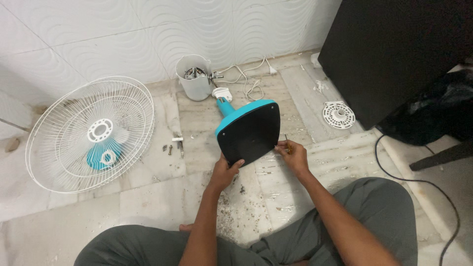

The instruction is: The person sits on the floor and uses a screwdriver to remove screws from the back of a fan base. They then pick up the fan motor and use the screwdriver to adjust the internal wiring and components.

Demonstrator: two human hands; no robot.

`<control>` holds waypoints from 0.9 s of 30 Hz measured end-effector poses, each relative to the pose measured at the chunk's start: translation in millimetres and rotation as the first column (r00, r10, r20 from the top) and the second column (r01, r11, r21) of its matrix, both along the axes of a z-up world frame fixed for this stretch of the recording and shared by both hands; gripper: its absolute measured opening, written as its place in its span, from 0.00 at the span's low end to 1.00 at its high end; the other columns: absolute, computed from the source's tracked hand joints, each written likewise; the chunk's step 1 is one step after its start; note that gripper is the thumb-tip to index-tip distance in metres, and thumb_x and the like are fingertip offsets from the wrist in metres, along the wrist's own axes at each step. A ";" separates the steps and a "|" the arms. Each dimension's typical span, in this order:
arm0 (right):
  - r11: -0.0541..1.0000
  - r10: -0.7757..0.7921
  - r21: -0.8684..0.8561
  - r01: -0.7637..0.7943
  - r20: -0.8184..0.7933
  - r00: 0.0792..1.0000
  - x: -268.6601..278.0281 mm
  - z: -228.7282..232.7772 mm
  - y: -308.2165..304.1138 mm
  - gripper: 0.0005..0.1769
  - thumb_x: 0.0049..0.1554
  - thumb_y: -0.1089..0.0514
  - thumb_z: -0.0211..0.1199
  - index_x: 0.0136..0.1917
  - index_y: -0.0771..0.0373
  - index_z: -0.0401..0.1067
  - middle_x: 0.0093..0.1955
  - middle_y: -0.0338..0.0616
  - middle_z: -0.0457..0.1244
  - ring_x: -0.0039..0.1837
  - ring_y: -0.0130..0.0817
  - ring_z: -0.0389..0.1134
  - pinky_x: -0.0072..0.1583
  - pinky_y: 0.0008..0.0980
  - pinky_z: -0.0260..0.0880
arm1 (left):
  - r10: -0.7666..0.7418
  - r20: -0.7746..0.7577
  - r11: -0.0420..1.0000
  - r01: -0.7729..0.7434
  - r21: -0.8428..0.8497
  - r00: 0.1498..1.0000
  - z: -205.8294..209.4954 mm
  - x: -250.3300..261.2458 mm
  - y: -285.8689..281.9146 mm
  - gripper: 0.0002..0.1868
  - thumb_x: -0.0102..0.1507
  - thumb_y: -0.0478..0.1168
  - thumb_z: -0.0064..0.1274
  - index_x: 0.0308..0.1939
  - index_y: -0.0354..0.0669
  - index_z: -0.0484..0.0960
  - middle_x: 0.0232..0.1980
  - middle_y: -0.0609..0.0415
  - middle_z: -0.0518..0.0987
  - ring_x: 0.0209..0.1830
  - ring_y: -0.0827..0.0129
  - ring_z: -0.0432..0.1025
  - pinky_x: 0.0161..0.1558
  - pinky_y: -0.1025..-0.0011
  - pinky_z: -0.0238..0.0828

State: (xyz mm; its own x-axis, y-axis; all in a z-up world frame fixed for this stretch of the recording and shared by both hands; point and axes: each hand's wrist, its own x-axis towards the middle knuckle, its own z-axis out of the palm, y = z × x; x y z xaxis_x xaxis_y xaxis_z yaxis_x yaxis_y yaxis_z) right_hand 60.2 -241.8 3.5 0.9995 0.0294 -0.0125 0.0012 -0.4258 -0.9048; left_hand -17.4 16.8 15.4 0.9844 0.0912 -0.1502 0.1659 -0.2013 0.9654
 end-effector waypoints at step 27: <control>0.910 0.010 -0.408 -0.069 -0.145 0.989 -11.9 44.8 -17.1 0.22 0.54 0.54 0.70 0.57 0.64 0.68 0.44 0.54 0.71 0.47 0.47 0.74 0.51 0.40 0.73 | 0.026 0.106 0.996 -0.036 0.087 0.994 -2.1 -0.7 3.3 0.32 0.60 0.50 0.65 0.61 0.33 0.74 0.49 0.43 0.85 0.46 0.63 0.80 0.48 0.67 0.75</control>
State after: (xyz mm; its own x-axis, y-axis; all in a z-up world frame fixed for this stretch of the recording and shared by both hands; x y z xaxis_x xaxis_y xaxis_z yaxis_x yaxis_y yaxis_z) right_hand 48.4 -258.9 48.4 0.9852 0.0319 -0.1683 -0.0849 -0.7622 -0.6417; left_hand -18.1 20.1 13.3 0.9908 0.1304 -0.0364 0.0723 -0.2829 0.9564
